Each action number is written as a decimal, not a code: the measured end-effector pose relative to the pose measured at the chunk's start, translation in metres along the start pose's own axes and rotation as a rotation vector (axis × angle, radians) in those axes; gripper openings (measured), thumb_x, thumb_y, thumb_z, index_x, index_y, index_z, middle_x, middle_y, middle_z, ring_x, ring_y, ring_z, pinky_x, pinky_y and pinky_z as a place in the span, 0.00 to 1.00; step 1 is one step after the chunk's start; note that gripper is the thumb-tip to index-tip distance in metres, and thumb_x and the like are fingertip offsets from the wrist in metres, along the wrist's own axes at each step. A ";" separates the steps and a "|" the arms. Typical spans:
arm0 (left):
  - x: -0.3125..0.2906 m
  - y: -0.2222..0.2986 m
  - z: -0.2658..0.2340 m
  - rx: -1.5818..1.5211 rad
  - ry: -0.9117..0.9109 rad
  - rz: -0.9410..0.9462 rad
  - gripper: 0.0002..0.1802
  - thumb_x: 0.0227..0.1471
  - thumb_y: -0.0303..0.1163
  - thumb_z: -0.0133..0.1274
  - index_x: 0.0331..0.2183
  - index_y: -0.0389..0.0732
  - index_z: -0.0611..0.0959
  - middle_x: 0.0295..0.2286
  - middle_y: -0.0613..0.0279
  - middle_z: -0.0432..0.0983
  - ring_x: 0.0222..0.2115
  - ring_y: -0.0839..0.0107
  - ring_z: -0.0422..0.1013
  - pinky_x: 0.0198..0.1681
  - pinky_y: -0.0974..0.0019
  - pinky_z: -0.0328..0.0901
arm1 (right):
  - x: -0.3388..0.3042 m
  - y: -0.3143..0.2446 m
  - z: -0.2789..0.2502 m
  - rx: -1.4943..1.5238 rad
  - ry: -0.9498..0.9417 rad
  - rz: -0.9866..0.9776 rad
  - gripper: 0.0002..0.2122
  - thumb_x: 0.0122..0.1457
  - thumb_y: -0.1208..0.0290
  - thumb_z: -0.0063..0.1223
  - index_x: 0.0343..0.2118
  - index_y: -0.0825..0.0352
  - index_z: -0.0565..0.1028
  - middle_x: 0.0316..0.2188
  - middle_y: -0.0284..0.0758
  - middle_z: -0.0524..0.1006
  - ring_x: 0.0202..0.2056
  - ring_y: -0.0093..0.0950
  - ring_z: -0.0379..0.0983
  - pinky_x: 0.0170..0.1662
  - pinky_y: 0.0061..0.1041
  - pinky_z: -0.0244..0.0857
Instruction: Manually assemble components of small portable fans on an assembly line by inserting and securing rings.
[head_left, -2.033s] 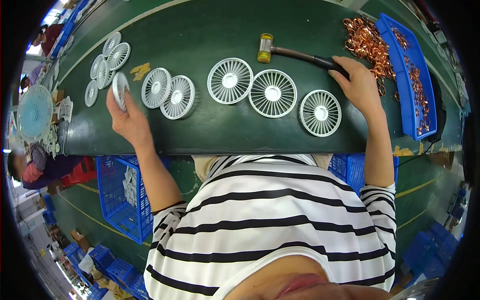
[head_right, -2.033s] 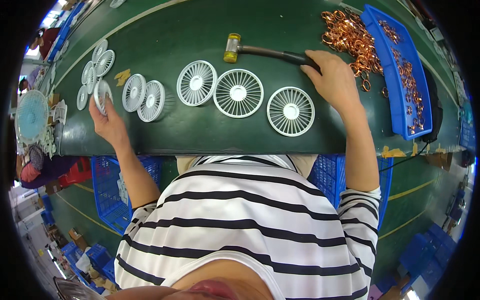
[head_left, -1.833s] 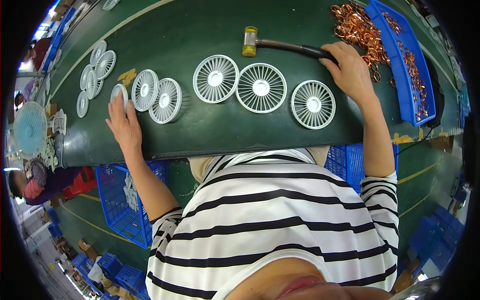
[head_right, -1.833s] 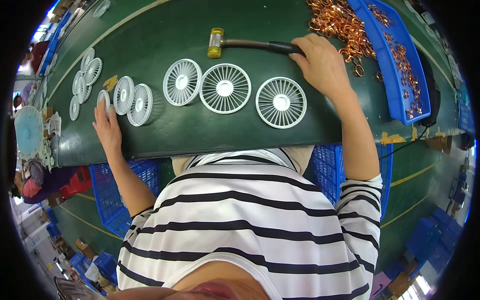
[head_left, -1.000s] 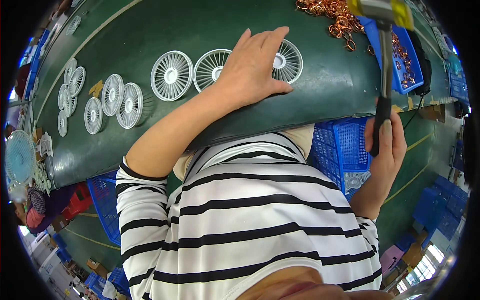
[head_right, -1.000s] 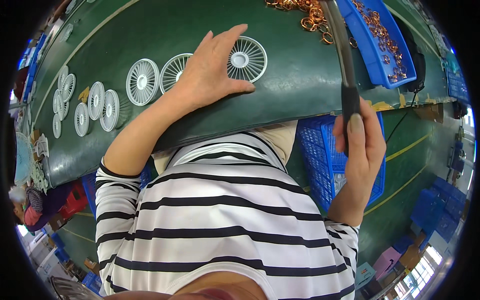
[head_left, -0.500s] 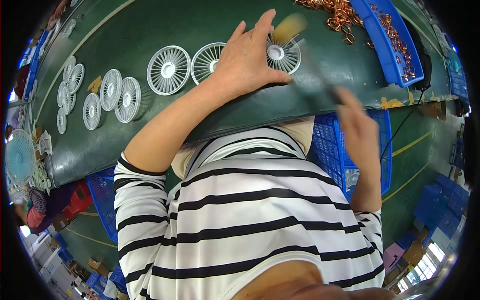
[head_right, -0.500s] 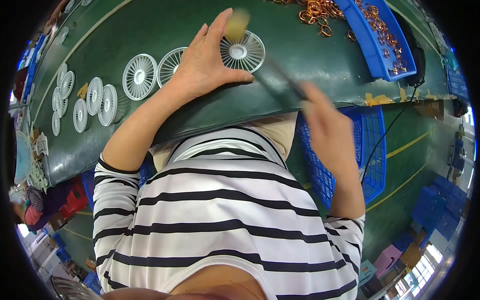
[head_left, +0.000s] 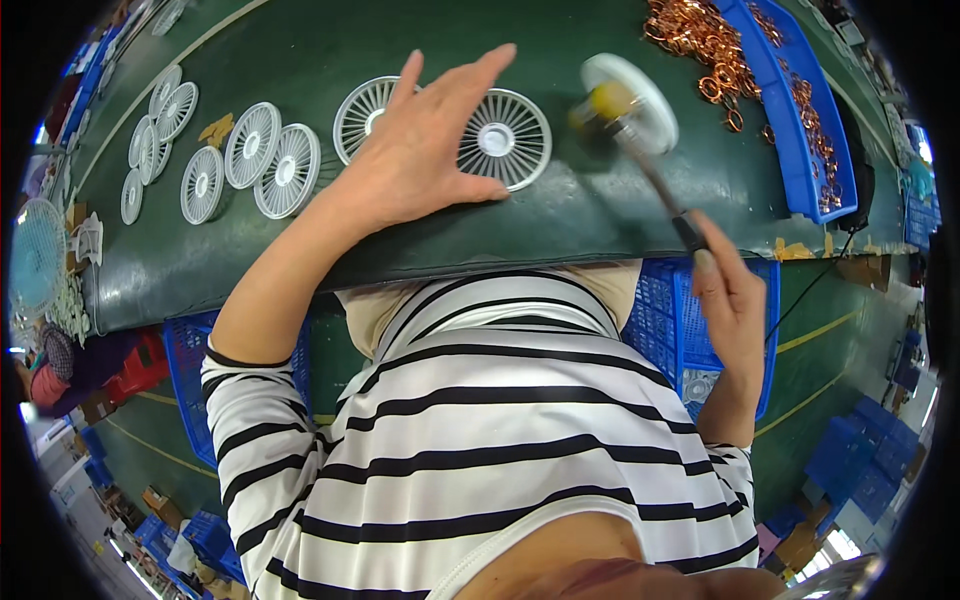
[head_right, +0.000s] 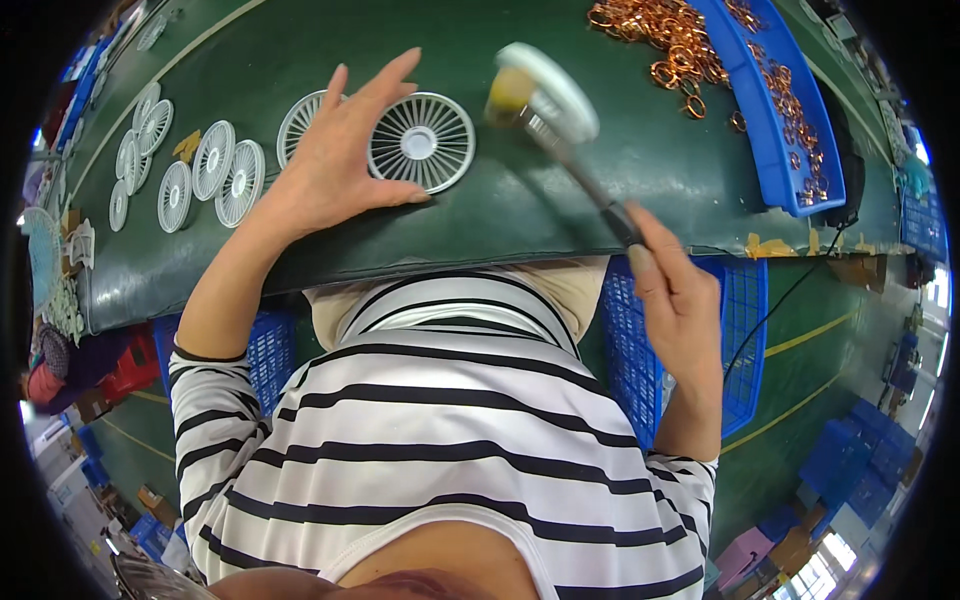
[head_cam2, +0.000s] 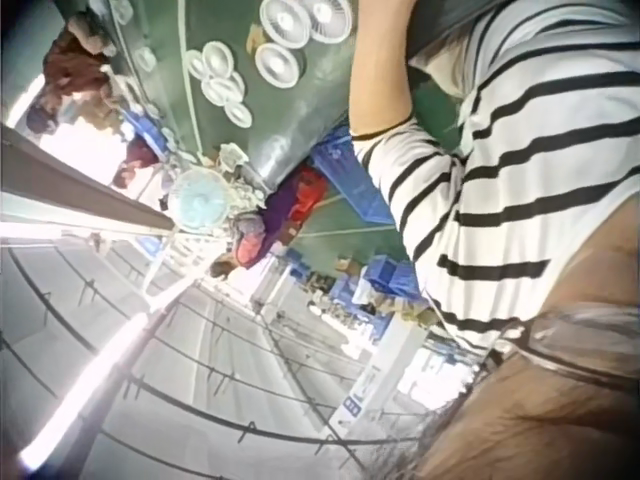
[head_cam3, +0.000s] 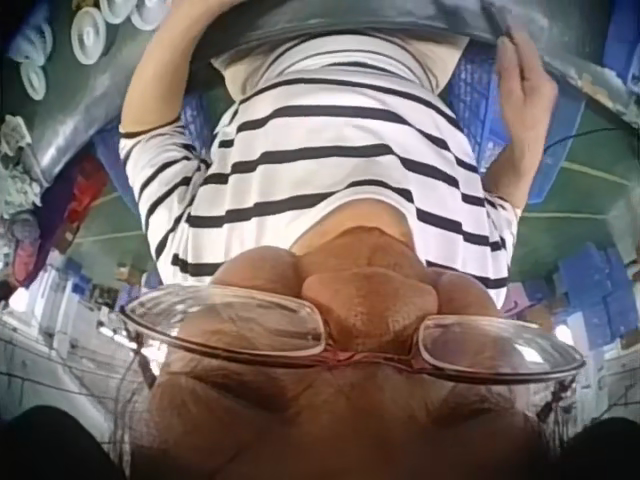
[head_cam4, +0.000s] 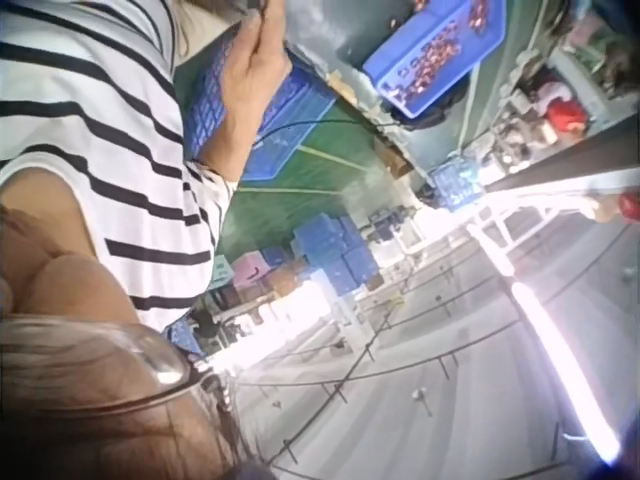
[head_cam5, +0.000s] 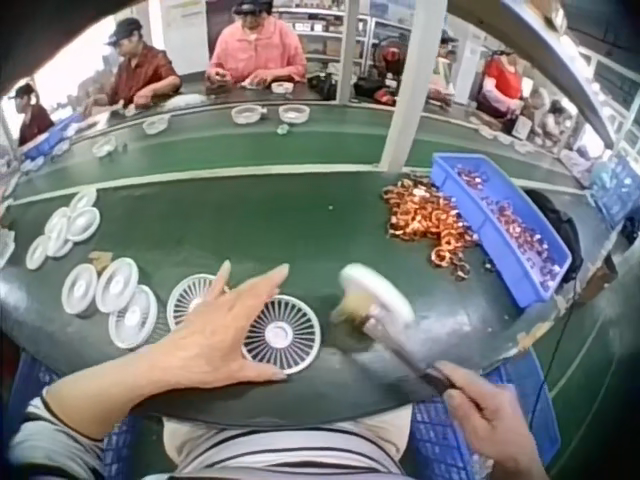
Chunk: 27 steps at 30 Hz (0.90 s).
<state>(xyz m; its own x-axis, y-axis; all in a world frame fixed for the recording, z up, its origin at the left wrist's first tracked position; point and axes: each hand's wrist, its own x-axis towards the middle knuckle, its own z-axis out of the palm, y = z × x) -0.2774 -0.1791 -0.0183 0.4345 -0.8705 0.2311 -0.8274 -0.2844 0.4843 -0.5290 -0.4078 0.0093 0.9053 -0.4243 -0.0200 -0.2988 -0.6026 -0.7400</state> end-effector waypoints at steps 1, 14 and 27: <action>0.001 0.003 0.002 -0.016 0.013 0.009 0.60 0.32 0.42 0.68 0.62 0.44 0.51 0.52 0.48 0.65 0.53 0.54 0.63 0.63 0.42 0.41 | 0.001 -0.011 -0.004 0.088 0.027 0.035 0.17 0.62 0.75 0.43 0.55 0.65 0.69 0.17 0.26 0.66 0.19 0.13 0.59 0.22 0.14 0.54; -0.001 -0.011 0.010 -0.071 0.056 -0.018 0.63 0.33 0.51 0.66 0.62 0.43 0.46 0.45 0.44 0.72 0.48 0.52 0.68 0.64 0.44 0.38 | 0.011 -0.038 0.016 0.019 -0.074 -0.133 0.17 0.61 0.75 0.44 0.54 0.65 0.70 0.30 0.38 0.79 0.22 0.23 0.70 0.31 0.22 0.66; -0.041 -0.033 -0.025 -0.007 0.160 -0.102 0.62 0.29 0.42 0.69 0.62 0.47 0.51 0.48 0.47 0.70 0.51 0.54 0.66 0.62 0.43 0.42 | 0.030 -0.052 0.026 0.208 -0.082 -0.084 0.17 0.63 0.75 0.43 0.55 0.67 0.68 0.18 0.25 0.66 0.21 0.14 0.59 0.26 0.15 0.56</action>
<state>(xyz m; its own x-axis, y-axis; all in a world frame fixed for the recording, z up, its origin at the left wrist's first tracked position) -0.2591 -0.1239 -0.0225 0.5672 -0.7624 0.3115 -0.7741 -0.3644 0.5176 -0.4786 -0.3711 0.0296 0.9486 -0.3166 -0.0009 -0.1601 -0.4774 -0.8640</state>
